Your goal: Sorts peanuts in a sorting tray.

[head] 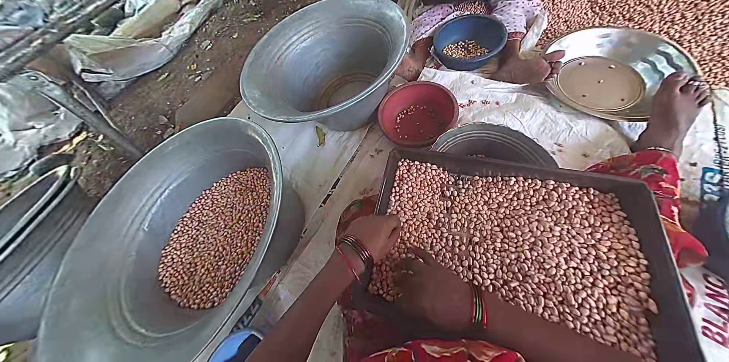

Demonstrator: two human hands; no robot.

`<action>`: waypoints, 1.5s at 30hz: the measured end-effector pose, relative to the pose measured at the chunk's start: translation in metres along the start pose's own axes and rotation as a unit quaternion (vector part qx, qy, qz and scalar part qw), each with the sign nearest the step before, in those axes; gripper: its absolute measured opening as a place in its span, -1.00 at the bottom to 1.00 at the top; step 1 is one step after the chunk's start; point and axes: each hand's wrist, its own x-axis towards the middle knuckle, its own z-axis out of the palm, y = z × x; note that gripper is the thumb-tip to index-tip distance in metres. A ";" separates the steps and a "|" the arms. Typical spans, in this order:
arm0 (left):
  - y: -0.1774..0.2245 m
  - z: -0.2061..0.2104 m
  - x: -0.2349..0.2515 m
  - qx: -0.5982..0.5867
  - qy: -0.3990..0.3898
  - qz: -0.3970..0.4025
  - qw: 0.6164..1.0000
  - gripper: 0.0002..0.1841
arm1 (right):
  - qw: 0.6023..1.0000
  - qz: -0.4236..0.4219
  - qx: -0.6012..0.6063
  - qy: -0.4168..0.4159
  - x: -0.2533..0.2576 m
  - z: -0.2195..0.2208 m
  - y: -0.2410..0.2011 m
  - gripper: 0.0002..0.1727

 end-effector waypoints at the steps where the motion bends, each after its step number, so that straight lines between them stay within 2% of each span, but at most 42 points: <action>1: 0.002 0.003 0.000 0.050 -0.038 -0.026 0.998 -0.57 | 1.000 -0.008 0.015 -0.025 -0.008 0.004 0.000 -0.93; 4: 0.004 0.014 -0.005 0.133 -0.068 -0.047 0.988 -0.57 | 0.988 0.064 0.054 -0.133 -0.056 -0.027 0.006 -0.88; 5: 0.005 0.015 -0.005 0.146 -0.068 -0.046 0.986 -0.58 | 0.985 0.093 0.031 -0.141 -0.074 -0.040 0.008 -0.89; 7: 0.010 0.017 -0.006 0.165 -0.071 -0.050 0.982 -0.61 | 0.974 0.179 -0.022 -0.138 -0.100 -0.065 0.016 -0.93; 9: 0.015 0.018 -0.006 0.178 -0.069 -0.056 0.980 -0.63 | 0.966 0.219 -0.120 -0.063 -0.103 -0.075 0.028 -0.99; 11: 0.018 0.018 -0.006 0.183 -0.064 -0.061 0.979 -0.64 | 0.965 0.204 -0.160 0.036 -0.081 -0.066 0.035 -0.92; 13: 0.018 0.019 -0.007 0.187 -0.061 -0.064 0.978 -0.64 | 0.973 0.196 -0.084 0.083 -0.042 -0.048 0.029 -0.87; 16: 0.016 0.018 -0.007 0.181 -0.075 -0.072 0.978 -0.64 | 0.979 0.150 -0.062 0.122 0.003 -0.008 0.030 -0.87; 18: 0.015 0.009 -0.007 0.162 -0.079 -0.085 0.980 -0.63 | 0.984 0.142 -0.069 0.088 0.016 0.006 0.030 -0.86; 19: 0.013 0.002 -0.008 0.135 -0.048 -0.087 0.986 -0.62 | 0.984 0.142 -0.073 0.077 0.019 0.009 0.030 -0.86; 20: 0.010 -0.005 -0.010 0.084 0.025 -0.077 0.993 -0.59 | 0.984 0.143 -0.077 0.078 0.020 0.011 0.031 -0.87; 21: 0.004 -0.011 -0.010 0.005 0.137 -0.046 0.990 -0.57 | 0.982 0.148 -0.077 0.084 0.020 0.012 0.031 -0.87; 22: -0.002 -0.014 -0.006 -0.081 0.253 -0.003 0.964 -0.56 | 0.980 0.155 -0.078 0.096 0.019 0.011 0.032 -0.88; 23: -0.006 -0.020 0.000 -0.162 0.311 0.022 0.936 -0.53 | 0.976 0.165 -0.081 0.114 0.019 0.008 0.032 -0.86; 24: -0.007 -0.025 0.007 -0.247 0.322 0.041 0.913 -0.53 | 0.969 0.173 -0.093 0.148 0.021 0.003 0.033 -0.84; 25: -0.007 -0.025 0.013 -0.336 0.300 0.056 0.891 -0.54 | 0.960 0.178 -0.110 0.186 0.024 -0.006 0.034 -0.83; 28: 0.005 -0.003 0.027 -0.558 0.165 0.055 0.812 -0.54 | 0.950 0.166 -0.089 0.249 0.040 -0.044 0.033 -0.83; 30: 0.014 0.011 0.031 -0.663 0.101 0.014 0.742 -0.47 | 0.953 0.181 -0.056 0.238 0.048 -0.061 0.038 -0.80; 31: 0.015 0.015 0.032 -0.690 0.099 -0.002 0.717 -0.48 | 0.952 0.208 -0.044 0.221 0.052 -0.067 0.047 -0.77; 32: 0.015 0.016 0.032 -0.708 0.111 -0.005 0.698 -0.51 | 0.950 0.253 -0.030 0.180 0.054 -0.073 0.058 -0.73; 34: 0.012 0.016 0.028 -0.728 0.148 0.012 0.669 -0.59 | 0.931 0.364 0.019 0.014 0.061 -0.086 0.081 -0.59; 35: 0.009 0.016 0.026 -0.730 0.165 0.028 0.662 -0.59 | 0.921 0.385 0.035 -0.049 0.064 -0.084 0.090 -0.52; 36: 0.007 0.017 0.025 -0.728 0.179 0.044 0.660 -0.59 | 0.922 0.376 0.042 -0.077 0.064 -0.074 0.094 -0.49; 39: 0.003 0.022 0.025 -0.702 0.200 0.078 0.679 -0.59 | 0.948 0.289 0.065 -0.118 0.053 -0.038 0.066 -0.50; 41: 0.000 0.024 0.024 -0.684 0.218 0.085 0.690 -0.61 | 0.957 0.235 0.072 -0.156 0.028 -0.026 0.044 -0.54; 43: -0.007 0.024 0.021 -0.675 0.233 0.089 0.694 -0.62 | 0.971 0.200 0.037 -0.123 -0.013 -0.026 0.039 -0.61; 45: -0.015 0.023 0.016 -0.680 0.240 0.086 0.687 -0.62 | 0.969 0.234 -0.005 -0.083 -0.053 -0.049 0.048 -0.62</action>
